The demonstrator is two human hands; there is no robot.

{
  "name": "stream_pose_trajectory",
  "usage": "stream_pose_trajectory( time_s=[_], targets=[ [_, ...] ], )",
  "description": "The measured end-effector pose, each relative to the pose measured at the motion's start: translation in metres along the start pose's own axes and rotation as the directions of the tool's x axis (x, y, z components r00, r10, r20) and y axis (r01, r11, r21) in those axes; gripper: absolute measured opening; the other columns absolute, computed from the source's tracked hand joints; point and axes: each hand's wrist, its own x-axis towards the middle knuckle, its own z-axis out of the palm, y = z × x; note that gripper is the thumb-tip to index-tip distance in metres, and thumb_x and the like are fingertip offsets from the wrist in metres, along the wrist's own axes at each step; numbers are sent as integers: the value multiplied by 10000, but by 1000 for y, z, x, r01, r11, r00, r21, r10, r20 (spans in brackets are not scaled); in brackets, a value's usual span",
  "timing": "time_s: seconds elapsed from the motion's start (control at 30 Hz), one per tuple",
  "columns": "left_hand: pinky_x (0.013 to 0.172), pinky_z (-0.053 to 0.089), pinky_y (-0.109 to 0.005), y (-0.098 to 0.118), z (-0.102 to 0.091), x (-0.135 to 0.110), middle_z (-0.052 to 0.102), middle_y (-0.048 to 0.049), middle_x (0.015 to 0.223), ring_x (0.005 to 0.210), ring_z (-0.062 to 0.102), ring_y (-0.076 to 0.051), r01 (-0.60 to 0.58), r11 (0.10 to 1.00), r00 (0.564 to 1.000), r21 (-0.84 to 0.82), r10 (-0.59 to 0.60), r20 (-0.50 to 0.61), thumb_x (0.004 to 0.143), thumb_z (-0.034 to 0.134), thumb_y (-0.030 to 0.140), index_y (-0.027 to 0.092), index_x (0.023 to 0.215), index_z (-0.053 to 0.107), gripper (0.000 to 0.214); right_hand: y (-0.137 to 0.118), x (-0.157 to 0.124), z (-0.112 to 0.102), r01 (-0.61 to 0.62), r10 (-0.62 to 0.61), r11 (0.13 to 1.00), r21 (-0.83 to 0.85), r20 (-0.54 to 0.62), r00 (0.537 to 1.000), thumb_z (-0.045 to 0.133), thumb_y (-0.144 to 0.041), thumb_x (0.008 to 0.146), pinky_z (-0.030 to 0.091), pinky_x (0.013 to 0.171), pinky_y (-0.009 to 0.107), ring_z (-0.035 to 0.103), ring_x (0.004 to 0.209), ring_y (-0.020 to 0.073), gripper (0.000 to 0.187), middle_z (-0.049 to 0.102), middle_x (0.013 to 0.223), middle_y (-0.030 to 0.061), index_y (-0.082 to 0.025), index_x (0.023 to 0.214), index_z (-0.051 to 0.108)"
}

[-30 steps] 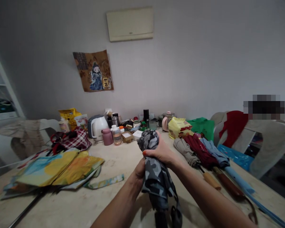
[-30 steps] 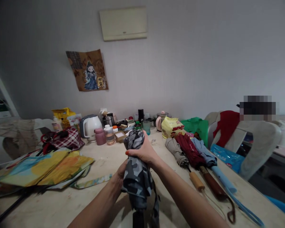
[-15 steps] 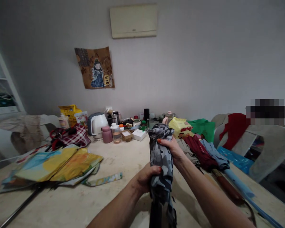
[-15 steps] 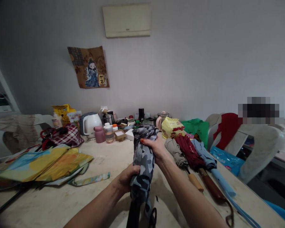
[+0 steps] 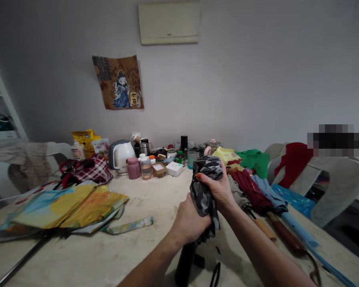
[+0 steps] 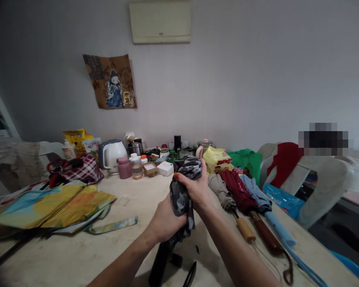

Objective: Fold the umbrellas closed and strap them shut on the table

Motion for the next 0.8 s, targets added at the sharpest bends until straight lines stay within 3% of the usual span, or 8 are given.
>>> stream_pose_trajectory(
  time_s=[0.1,0.2,0.33,0.43,0.5,0.53,0.67,0.8],
  targets=[
    [671,356,-256,-7,0,-9,611,15,632,604,537,-183,-63,998,995,3,64,-73,561,792,21,204,911,718,401,-7,3,0,-42,50,992,120,-64,997,887,-286,494,512,877,353,636,960,203,861,649,1168,44,-239,1255,487],
    [708,372,-265,-8,-1,-12,608,7,668,655,551,-204,-46,987,995,154,58,-79,551,808,48,205,975,708,463,-11,5,-1,-100,118,978,182,-89,989,887,-251,466,533,765,322,639,806,175,708,688,1003,18,-206,1098,570],
    [754,428,-282,2,-4,-5,691,-48,921,833,600,-238,20,989,990,144,-39,133,527,819,117,214,1179,645,682,-14,12,-11,-146,177,955,258,-101,979,845,-237,461,536,676,311,613,658,157,483,681,788,-15,-186,890,627],
    [721,481,-300,11,-4,-2,695,-71,961,812,615,-223,300,954,858,-13,-264,441,503,786,183,174,1140,654,651,-20,15,-19,-175,205,938,300,-71,976,795,-279,499,556,719,361,647,680,201,343,680,737,-7,-198,789,631],
    [610,475,-283,13,-2,-2,673,-50,812,651,572,-170,419,908,772,-18,-346,534,507,747,234,142,993,686,499,-24,15,-22,-198,216,932,305,-27,976,772,-321,533,562,742,396,671,729,242,303,687,743,11,-203,776,632],
    [569,456,-270,13,-1,-2,649,-35,749,600,539,-148,419,908,774,2,-359,521,515,727,251,135,925,687,428,-24,15,-23,-185,199,937,297,-18,980,772,-332,547,562,755,401,677,754,250,315,689,755,14,-205,803,640],
    [590,432,-259,9,3,-4,627,-29,729,646,541,-154,183,936,901,300,-282,331,573,658,220,134,815,649,257,-17,11,-18,-1,11,986,169,-54,998,849,-314,534,543,826,383,669,814,221,578,683,806,-8,-216,1058,627],
    [717,466,-351,10,4,-9,691,-129,920,811,634,-268,38,647,984,761,-155,83,624,643,205,117,1115,593,501,-6,11,-13,159,-163,987,-37,-167,972,903,-283,473,505,899,375,645,887,192,777,684,973,13,-217,1172,571]
  ],
)
